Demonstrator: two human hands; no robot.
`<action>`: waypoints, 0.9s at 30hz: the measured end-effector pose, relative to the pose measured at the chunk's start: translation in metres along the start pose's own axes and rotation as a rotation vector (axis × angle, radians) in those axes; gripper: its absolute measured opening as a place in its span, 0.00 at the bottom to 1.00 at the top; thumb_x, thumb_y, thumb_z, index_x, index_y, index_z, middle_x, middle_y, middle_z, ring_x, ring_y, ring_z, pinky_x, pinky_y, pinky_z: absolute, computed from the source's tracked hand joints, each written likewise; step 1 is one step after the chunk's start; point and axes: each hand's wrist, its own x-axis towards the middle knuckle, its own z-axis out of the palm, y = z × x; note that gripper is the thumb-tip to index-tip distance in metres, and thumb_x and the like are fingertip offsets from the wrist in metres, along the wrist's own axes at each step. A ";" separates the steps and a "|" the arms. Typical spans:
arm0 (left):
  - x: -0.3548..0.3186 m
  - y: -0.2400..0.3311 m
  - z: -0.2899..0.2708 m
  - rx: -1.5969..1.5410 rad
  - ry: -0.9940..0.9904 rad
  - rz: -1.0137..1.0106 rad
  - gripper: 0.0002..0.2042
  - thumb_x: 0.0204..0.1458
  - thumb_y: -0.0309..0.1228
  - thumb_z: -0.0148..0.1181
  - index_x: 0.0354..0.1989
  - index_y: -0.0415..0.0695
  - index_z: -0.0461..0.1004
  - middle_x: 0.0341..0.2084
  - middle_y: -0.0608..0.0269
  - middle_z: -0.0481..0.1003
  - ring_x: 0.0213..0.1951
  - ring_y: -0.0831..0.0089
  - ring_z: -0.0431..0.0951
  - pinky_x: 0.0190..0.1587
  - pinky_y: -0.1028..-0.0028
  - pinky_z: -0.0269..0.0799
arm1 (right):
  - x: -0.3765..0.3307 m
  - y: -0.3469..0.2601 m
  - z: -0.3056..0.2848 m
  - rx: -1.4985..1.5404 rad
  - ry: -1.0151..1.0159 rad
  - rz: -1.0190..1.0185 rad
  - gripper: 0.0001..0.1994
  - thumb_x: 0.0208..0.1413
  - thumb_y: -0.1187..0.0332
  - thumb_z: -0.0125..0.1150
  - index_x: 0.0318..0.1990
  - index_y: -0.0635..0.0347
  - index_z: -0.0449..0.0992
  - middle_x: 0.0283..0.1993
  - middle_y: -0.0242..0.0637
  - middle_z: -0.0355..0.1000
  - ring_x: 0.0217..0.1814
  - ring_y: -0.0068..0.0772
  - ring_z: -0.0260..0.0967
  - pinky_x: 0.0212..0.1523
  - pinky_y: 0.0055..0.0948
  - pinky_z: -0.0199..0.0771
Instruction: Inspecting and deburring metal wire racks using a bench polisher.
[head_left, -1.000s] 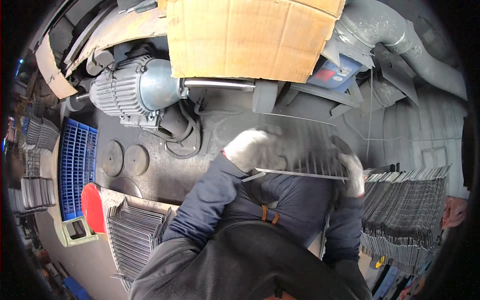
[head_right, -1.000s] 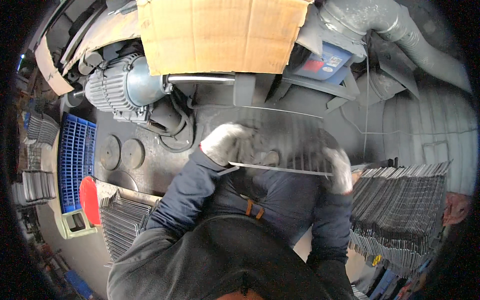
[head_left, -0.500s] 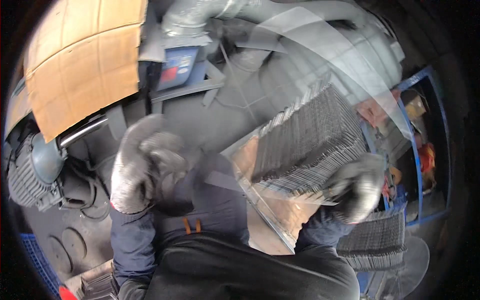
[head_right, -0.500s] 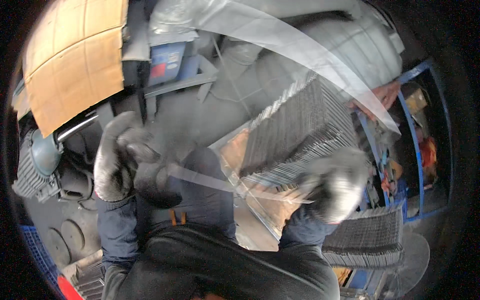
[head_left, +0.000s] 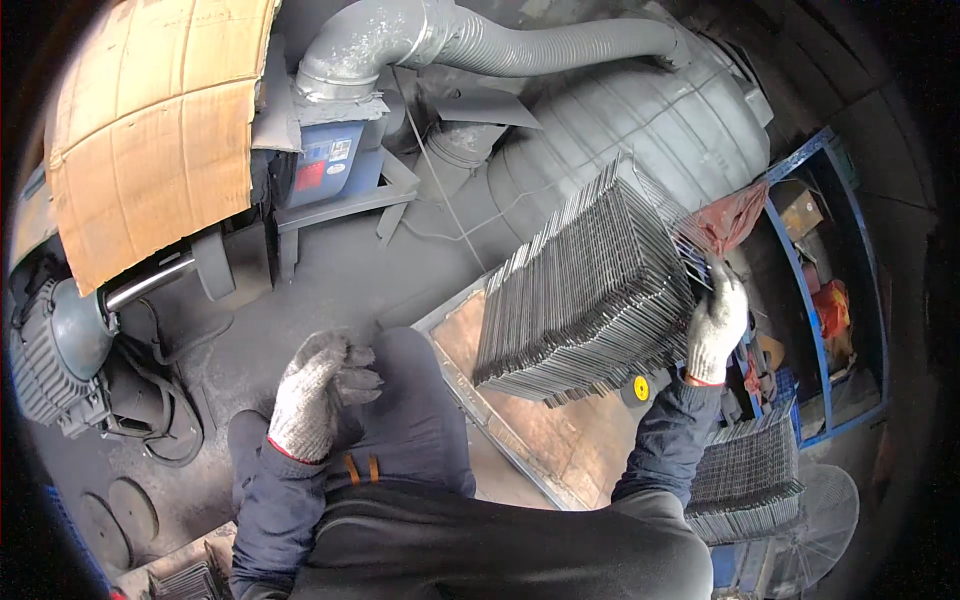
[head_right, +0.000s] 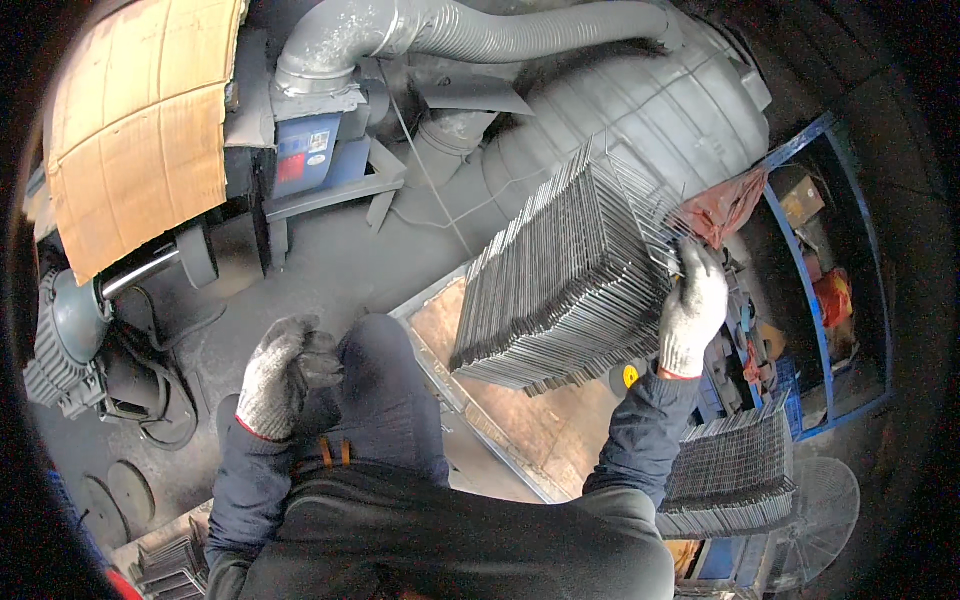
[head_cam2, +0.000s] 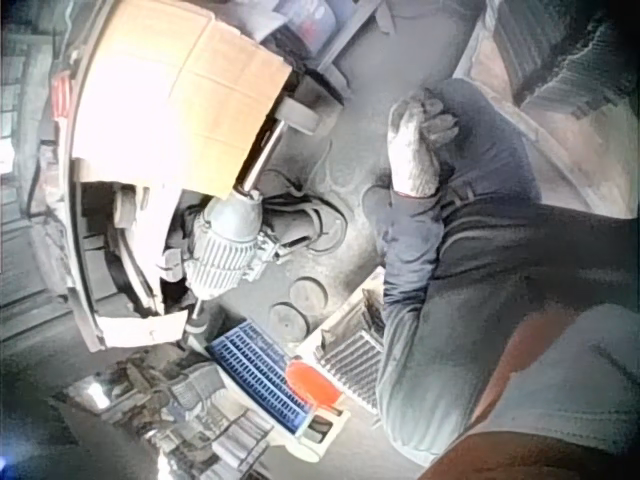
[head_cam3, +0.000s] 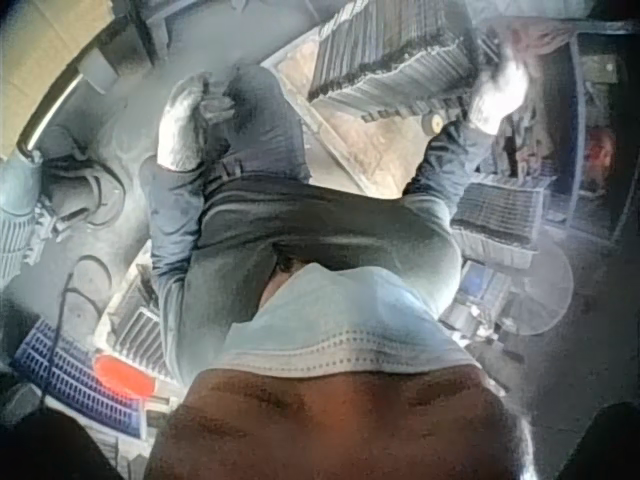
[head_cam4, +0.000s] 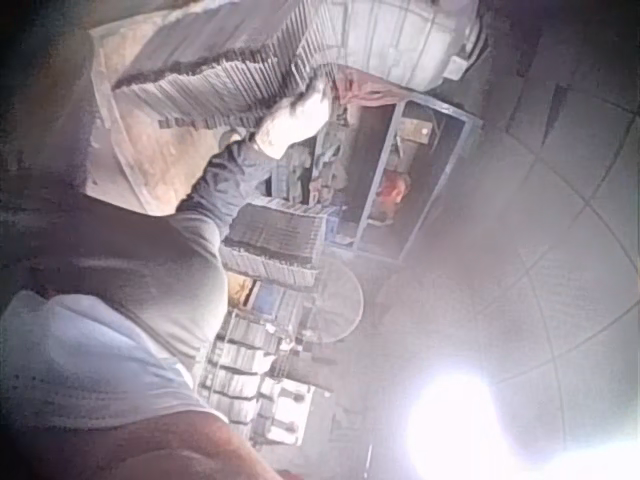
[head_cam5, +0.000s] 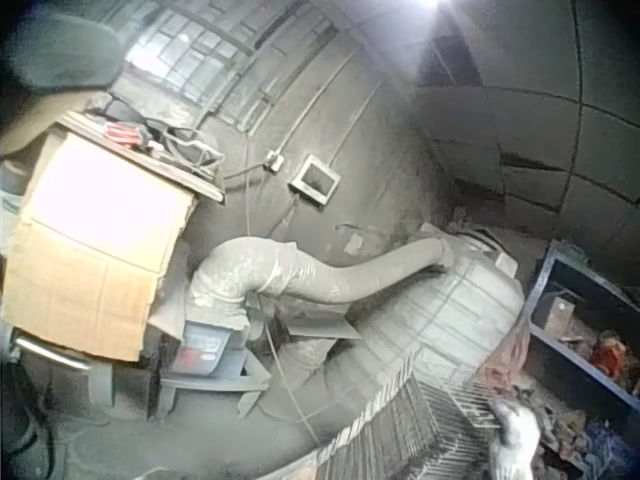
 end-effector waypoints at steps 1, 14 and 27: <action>-0.002 -0.002 -0.001 0.004 0.002 0.000 0.27 0.64 0.40 0.62 0.65 0.36 0.68 0.48 0.45 0.79 0.40 0.56 0.85 0.43 0.58 0.85 | -0.001 -0.001 0.006 -0.042 -0.005 -0.022 0.30 0.47 0.88 0.56 0.59 0.53 0.81 0.57 0.43 0.80 0.59 0.49 0.77 0.64 0.43 0.74; -0.012 -0.015 0.003 -0.116 0.051 -0.170 0.16 0.66 0.33 0.58 0.57 0.38 0.72 0.41 0.60 0.74 0.35 0.72 0.75 0.37 0.72 0.73 | -0.009 -0.009 0.008 0.221 -0.141 0.048 0.16 0.64 0.76 0.61 0.59 0.60 0.79 0.57 0.48 0.79 0.62 0.50 0.77 0.66 0.41 0.72; -0.009 -0.023 0.010 0.039 0.064 -0.205 0.19 0.67 0.36 0.57 0.60 0.36 0.74 0.45 0.54 0.81 0.42 0.63 0.83 0.45 0.66 0.80 | -0.028 -0.012 -0.002 0.423 -0.267 0.106 0.22 0.60 0.71 0.64 0.63 0.60 0.78 0.62 0.47 0.76 0.69 0.52 0.70 0.73 0.46 0.64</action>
